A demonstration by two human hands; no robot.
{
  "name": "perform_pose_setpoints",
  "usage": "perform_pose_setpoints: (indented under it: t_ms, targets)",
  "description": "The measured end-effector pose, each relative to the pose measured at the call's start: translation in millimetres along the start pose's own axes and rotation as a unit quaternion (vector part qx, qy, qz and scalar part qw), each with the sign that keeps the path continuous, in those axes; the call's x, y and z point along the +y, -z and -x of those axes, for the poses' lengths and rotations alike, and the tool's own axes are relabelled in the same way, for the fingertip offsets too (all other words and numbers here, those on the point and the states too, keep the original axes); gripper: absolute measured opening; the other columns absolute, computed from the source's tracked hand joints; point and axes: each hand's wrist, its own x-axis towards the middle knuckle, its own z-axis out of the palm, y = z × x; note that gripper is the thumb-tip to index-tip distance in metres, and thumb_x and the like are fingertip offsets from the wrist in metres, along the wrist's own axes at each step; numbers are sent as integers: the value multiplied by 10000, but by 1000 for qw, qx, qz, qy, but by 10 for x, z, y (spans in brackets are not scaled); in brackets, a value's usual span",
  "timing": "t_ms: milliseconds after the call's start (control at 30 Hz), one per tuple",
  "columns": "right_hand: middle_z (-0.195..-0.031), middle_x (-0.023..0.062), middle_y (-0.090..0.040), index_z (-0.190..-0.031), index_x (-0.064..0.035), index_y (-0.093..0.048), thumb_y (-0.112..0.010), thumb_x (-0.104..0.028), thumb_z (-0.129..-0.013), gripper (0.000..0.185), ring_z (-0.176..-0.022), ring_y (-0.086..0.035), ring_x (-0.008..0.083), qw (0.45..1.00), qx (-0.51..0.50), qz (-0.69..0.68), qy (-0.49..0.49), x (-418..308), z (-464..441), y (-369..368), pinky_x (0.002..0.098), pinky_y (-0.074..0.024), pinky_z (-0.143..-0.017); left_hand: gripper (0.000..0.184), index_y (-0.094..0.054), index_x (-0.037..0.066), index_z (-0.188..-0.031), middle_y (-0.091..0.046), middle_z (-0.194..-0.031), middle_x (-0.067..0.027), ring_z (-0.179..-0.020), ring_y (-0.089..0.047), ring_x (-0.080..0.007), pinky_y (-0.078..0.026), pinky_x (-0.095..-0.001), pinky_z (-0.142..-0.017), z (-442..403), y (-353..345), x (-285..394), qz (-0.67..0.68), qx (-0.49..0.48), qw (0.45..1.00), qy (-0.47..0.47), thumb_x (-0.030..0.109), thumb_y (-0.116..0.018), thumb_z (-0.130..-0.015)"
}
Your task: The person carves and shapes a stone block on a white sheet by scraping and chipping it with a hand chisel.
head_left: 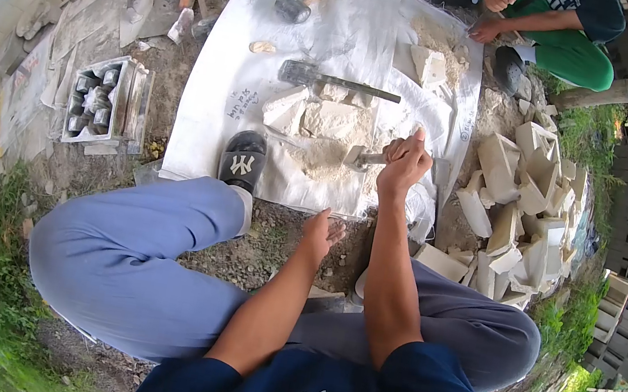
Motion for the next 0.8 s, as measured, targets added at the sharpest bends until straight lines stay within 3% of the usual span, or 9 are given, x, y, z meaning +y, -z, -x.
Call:
perform_pose_setpoints:
  t_ms: [167,267,367,433,533,667,733,767,800]
  targets:
    - [-454,-14,-255,-514,-123,-268,-528,-373,-1048,644,-407,-292,114,998,1,62,-7,-356,-71,-276,304,-224,-430,460,-430,23,-1356,-564,-1248,-182,-971,-636,-303,-568,-458,-825,18,45,-144,25,2,1000,-6,278,-579,-1003]
    - [-468,-5,-327,-516,-111,-303,-554,-318,-1049,624,-446,-278,88,984,-10,179,1,211,100,-99,304,-224,-443,478,-444,0,-1364,-569,-1274,-195,-935,-651,-299,-577,-444,-790,47,28,-99,19,14,1000,1,279,-582,-1000]
    - [-455,-6,-317,-513,-112,-280,-573,-293,-1041,630,-436,-268,90,989,20,147,-6,301,-34,81,304,-215,-444,500,-463,-45,-1353,-578,-1285,-207,-894,-668,-291,-587,-427,-758,-20,-32,-5,6,24,1000,-10,284,-588,-997]
    - [-441,-7,-306,-503,-115,-271,-566,-297,-1043,641,-419,-256,96,996,65,37,-39,19,-119,14,302,-214,-441,515,-461,-73,-1340,-568,-1291,-207,-915,-669,-294,-586,-434,-773,42,4,-56,-14,19,999,-31,290,-588,-997]
    - [-437,1,-334,-477,-97,-303,-575,-291,-1040,655,-417,-250,81,999,33,28,0,-318,-189,-106,299,-177,-427,548,-368,23,-1445,-507,-1355,-196,-1002,-633,-304,-570,-457,-839,65,64,-58,23,3,1000,-1,294,-565,-1013]
    - [-441,-1,-338,-476,-89,-311,-573,-303,-1041,658,-423,-258,78,998,16,52,-31,-391,-218,-154,296,-189,-431,527,-391,-5,-1410,-519,-1325,-188,-1009,-639,-307,-569,-461,-837,40,53,-95,16,16,1000,8,289,-567,-1009]
    - [-484,-32,-341,-506,-57,-362,-592,-265,-1031,610,-473,-278,57,992,-6,123,-41,161,-35,29,302,-203,-448,507,-404,-2,-1394,-526,-1305,-185,-999,-645,-311,-572,-459,-821,-34,91,-106,12,11,1000,7,278,-572,-1006]
    - [-524,-51,-328,-547,-25,-390,-612,-270,-1019,576,-524,-273,54,958,-39,282,31,455,84,165,305,-200,-470,486,-418,1,-1378,-533,-1286,-181,-988,-651,-315,-576,-457,-806,-55,85,-81,5,2,1000,6,267,-576,-1003]
    - [-543,-60,-321,-577,-10,-408,-631,-282,-1008,556,-551,-264,58,958,-43,282,27,410,155,-1,309,-191,-482,486,-418,1,-1378,-533,-1286,-181,-988,-651,-315,-576,-457,-806,-58,41,-31,-1,-2,1000,0,267,-576,-1003]
